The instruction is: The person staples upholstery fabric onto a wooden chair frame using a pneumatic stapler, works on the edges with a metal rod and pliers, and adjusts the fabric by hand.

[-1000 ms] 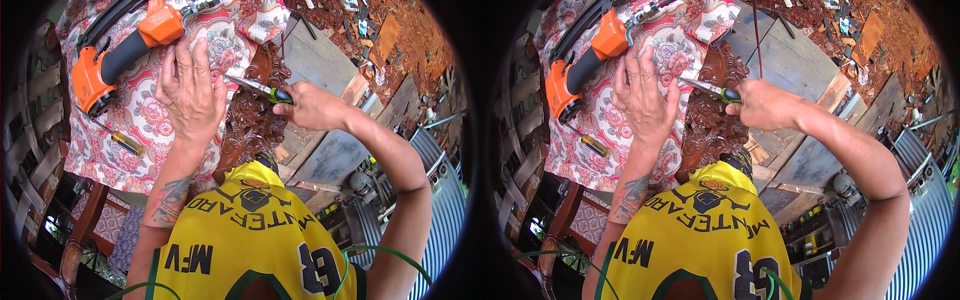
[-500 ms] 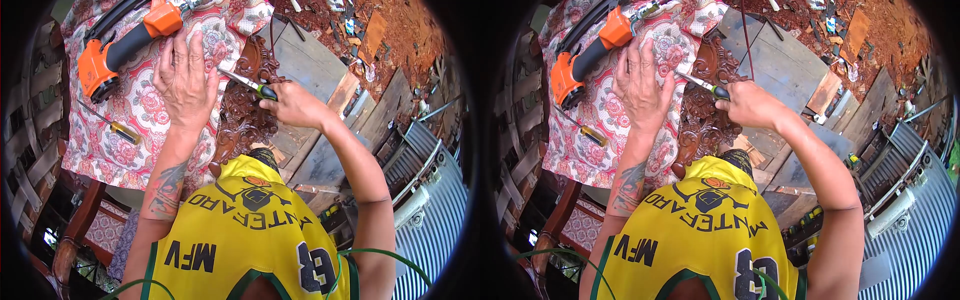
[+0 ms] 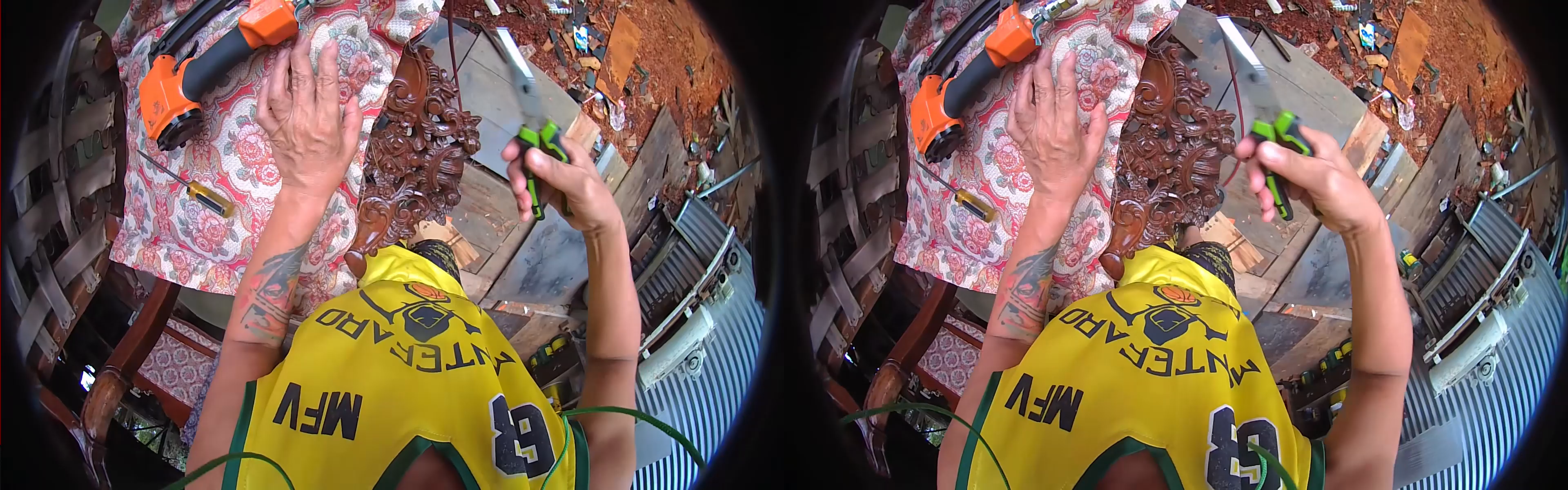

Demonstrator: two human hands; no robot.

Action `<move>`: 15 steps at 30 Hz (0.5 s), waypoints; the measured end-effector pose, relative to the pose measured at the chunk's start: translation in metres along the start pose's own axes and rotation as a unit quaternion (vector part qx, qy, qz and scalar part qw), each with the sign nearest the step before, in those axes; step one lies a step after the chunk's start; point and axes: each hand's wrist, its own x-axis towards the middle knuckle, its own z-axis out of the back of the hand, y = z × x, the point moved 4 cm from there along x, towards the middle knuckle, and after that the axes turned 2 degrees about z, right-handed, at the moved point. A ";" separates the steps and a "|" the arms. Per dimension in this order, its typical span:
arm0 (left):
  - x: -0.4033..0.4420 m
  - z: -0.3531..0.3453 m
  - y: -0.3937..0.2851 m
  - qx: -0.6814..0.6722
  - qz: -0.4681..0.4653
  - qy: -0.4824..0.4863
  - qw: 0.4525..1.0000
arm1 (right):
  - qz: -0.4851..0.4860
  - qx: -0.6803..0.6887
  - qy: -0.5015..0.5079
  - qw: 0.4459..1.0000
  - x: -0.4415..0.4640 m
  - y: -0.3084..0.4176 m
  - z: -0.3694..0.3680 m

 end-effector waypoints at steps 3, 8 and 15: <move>-0.012 -0.002 -0.007 0.091 -0.039 0.042 0.994 | 0.074 0.220 -0.184 0.955 -0.026 -0.035 0.020; -0.033 -0.009 -0.029 0.067 -0.057 0.161 0.983 | -0.063 0.353 -0.327 0.874 -0.066 -0.139 0.048; -0.084 0.024 -0.075 -0.439 0.169 0.316 0.824 | 0.102 0.021 -0.365 0.925 -0.052 -0.119 -0.038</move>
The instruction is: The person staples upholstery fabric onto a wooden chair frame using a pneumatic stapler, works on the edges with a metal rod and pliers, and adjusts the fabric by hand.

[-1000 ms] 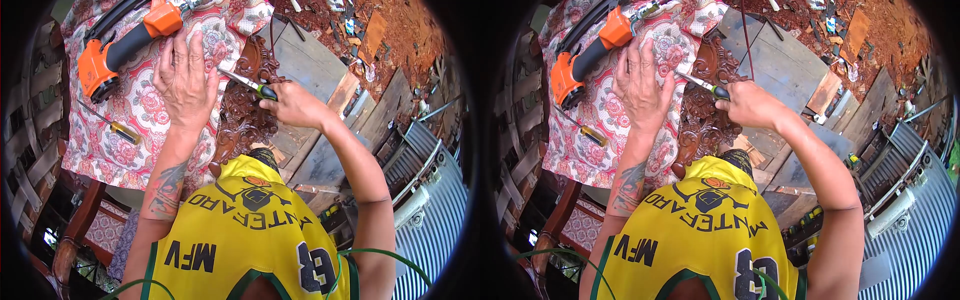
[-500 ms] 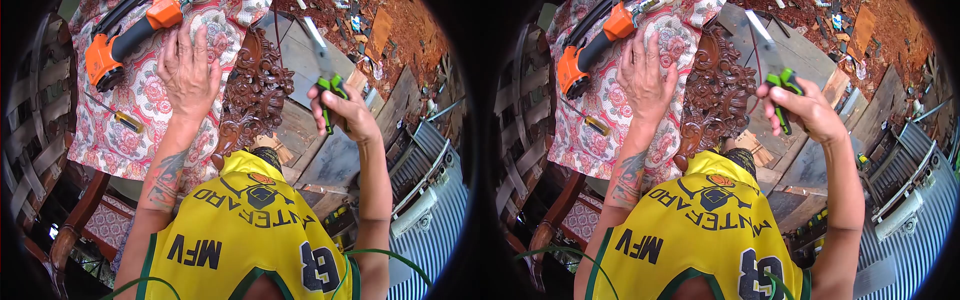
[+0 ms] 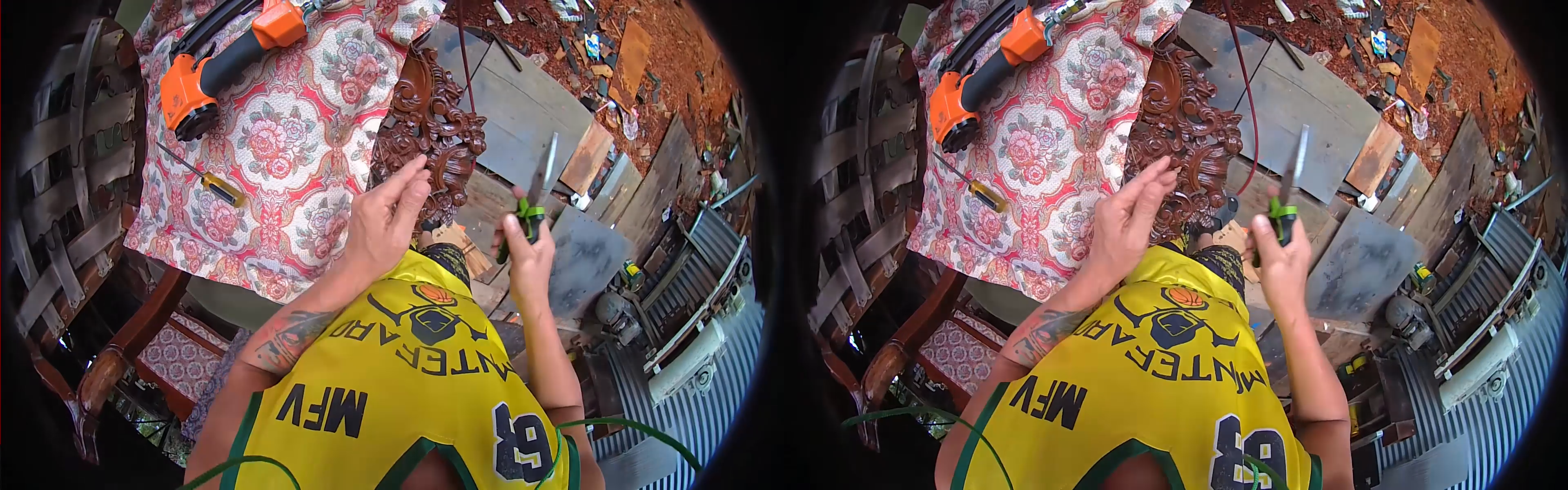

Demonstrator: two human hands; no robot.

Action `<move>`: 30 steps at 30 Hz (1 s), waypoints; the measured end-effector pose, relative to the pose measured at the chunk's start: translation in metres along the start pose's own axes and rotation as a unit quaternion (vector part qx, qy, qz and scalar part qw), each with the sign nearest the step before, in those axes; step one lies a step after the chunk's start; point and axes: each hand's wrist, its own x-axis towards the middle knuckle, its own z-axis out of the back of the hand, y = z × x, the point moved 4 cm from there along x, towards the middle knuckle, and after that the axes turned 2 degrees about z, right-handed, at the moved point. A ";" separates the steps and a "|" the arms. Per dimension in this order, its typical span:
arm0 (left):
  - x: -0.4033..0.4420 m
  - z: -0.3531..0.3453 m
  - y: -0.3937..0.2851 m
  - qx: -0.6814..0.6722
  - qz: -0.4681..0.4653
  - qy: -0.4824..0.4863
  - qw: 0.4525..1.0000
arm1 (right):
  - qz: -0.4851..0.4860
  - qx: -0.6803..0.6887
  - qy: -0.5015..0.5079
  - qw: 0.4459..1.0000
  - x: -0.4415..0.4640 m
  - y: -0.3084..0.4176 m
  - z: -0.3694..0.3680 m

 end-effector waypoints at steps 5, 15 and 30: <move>-0.036 0.036 -0.026 -0.423 0.071 -0.076 0.900 | 0.118 -0.206 0.347 0.907 -0.031 0.044 -0.122; -0.093 0.232 0.097 0.103 0.138 -0.472 0.864 | 0.386 -0.380 0.210 0.814 0.037 0.045 -0.149; 0.071 0.107 0.007 0.495 -0.197 -0.253 0.808 | 0.335 -0.354 0.057 0.871 0.170 0.040 -0.136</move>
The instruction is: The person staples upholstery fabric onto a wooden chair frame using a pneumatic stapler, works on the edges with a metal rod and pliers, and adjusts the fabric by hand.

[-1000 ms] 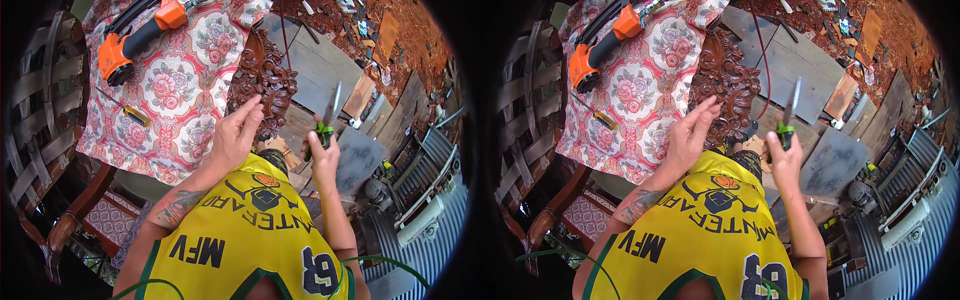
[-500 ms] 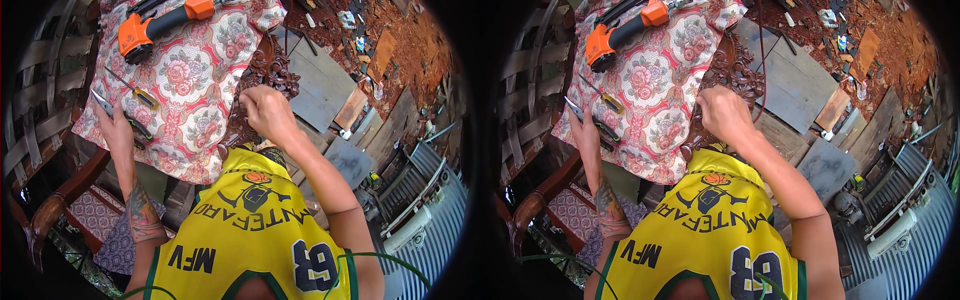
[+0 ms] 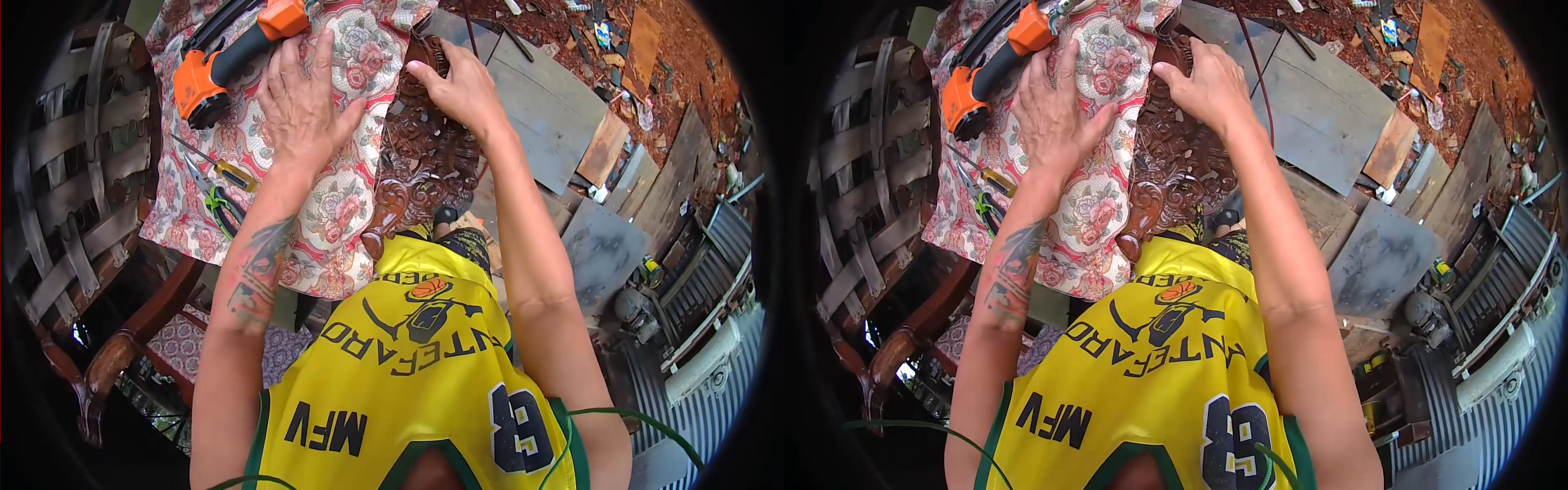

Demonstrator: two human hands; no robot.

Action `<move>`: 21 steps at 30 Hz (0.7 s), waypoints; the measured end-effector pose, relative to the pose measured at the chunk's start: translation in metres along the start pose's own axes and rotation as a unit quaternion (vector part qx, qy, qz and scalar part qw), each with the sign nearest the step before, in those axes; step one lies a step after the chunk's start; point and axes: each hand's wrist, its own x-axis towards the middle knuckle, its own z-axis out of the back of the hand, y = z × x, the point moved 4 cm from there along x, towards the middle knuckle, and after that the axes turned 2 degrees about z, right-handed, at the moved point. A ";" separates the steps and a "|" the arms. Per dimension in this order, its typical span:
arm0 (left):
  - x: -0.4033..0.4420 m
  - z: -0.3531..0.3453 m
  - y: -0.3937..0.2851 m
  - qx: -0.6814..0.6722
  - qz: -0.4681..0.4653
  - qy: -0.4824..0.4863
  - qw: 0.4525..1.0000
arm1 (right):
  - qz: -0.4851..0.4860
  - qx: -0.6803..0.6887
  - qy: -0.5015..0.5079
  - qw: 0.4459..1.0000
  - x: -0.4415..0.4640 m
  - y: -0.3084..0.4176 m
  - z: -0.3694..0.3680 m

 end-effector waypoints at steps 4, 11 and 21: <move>0.000 -0.016 0.000 0.061 0.007 -0.021 0.998 | -0.013 -0.009 -0.015 1.000 -0.002 -0.002 -0.003; 0.012 -0.033 -0.009 0.099 0.060 -0.081 0.990 | -0.007 -0.077 -0.028 0.997 -0.012 0.020 -0.009; 0.004 0.004 0.014 0.034 -0.089 0.072 0.993 | -0.027 -0.126 -0.105 0.986 -0.017 0.030 -0.022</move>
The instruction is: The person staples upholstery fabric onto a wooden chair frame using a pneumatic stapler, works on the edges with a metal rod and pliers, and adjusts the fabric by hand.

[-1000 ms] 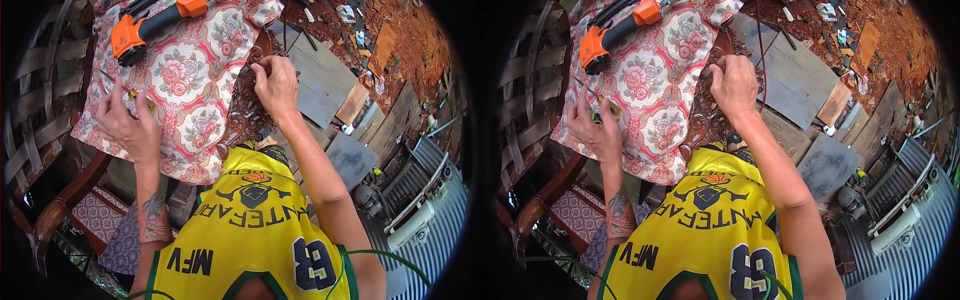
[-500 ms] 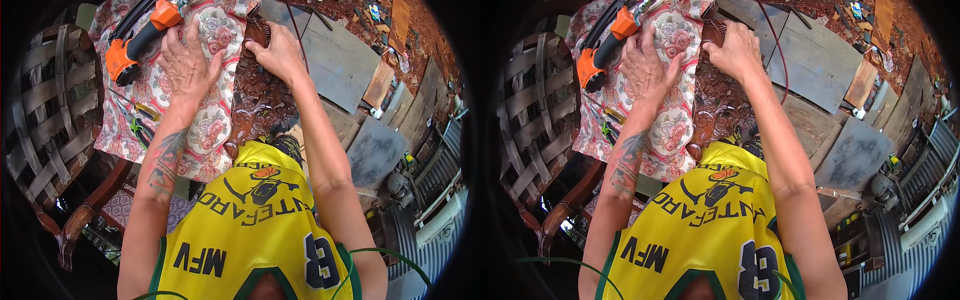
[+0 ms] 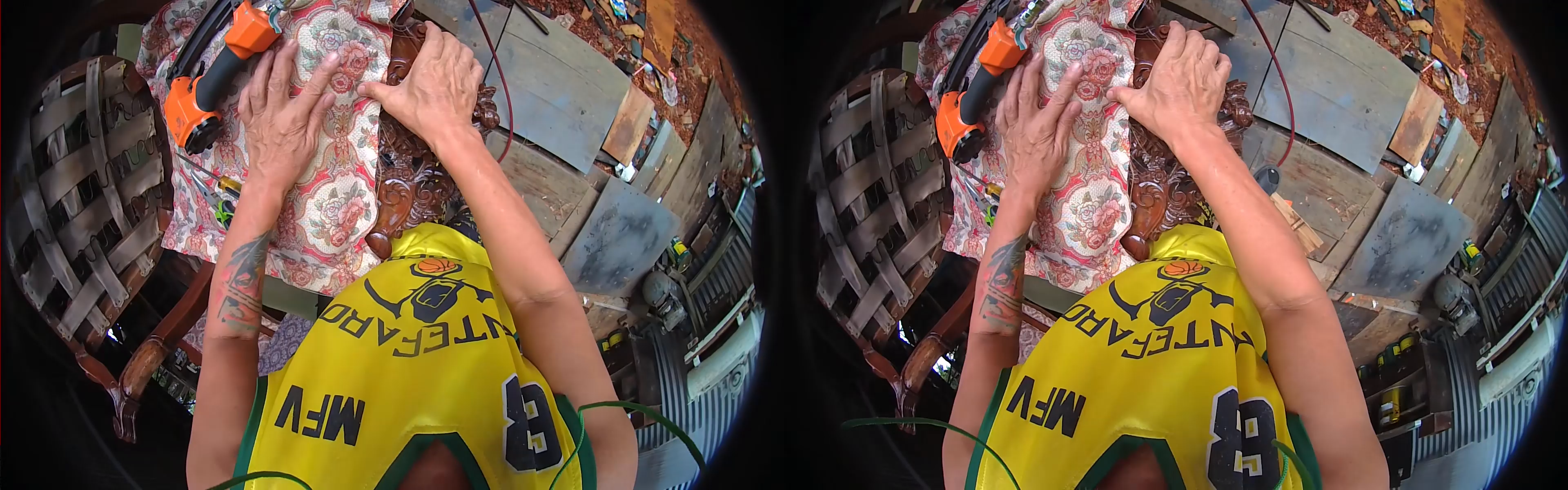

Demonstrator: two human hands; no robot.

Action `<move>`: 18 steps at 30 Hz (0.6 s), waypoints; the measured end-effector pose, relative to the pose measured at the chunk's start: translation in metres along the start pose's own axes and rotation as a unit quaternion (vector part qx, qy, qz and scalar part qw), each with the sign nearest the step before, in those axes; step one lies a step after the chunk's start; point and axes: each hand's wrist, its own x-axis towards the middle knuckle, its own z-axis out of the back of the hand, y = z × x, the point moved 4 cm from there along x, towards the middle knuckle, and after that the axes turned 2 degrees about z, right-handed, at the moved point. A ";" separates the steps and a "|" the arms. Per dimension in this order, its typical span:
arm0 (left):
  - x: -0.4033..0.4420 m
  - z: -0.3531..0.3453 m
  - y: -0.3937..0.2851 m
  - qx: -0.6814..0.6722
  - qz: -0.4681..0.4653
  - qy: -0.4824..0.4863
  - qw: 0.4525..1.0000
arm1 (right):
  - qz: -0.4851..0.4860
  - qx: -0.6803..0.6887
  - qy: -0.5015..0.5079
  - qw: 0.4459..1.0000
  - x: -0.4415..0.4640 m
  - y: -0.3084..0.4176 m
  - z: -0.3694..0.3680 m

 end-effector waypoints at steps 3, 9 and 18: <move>-0.001 -0.008 0.007 -0.007 -0.064 0.038 0.997 | -0.011 0.004 0.008 1.000 0.001 -0.001 -0.003; -0.002 -0.010 0.005 -0.018 -0.068 0.049 0.996 | -0.013 0.014 0.007 1.000 0.001 -0.001 -0.005; -0.004 -0.010 -0.004 -0.001 -0.041 0.045 0.998 | -0.008 0.020 -0.004 1.000 0.000 -0.004 -0.007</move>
